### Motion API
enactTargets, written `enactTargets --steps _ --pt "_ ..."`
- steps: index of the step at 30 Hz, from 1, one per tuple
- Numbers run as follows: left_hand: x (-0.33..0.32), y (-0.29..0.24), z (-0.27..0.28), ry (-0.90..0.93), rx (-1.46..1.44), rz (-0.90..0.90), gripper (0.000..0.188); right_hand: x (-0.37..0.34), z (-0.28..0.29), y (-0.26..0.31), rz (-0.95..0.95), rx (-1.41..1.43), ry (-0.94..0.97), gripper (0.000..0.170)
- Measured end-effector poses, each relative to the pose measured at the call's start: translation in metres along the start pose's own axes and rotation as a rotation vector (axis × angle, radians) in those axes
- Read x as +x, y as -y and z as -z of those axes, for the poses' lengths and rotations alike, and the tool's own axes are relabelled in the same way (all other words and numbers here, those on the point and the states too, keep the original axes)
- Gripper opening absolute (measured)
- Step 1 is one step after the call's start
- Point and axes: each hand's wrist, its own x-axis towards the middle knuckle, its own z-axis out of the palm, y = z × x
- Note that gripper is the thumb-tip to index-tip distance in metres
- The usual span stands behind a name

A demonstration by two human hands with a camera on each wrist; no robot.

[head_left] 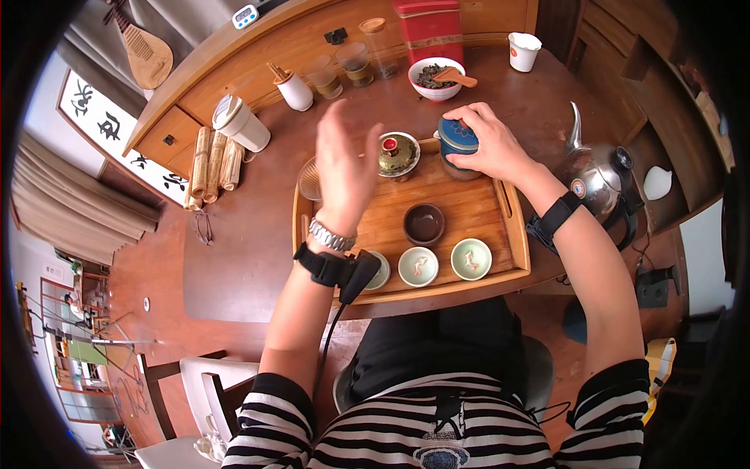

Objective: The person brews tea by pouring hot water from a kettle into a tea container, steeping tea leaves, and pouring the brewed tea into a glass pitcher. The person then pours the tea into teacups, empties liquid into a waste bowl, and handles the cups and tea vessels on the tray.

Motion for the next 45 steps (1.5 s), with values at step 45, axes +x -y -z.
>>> enactTargets --steps 45 --pt "-0.063 0.069 0.012 -0.259 -0.741 0.781 0.046 0.051 -0.059 0.073 0.066 -0.428 0.032 0.012"
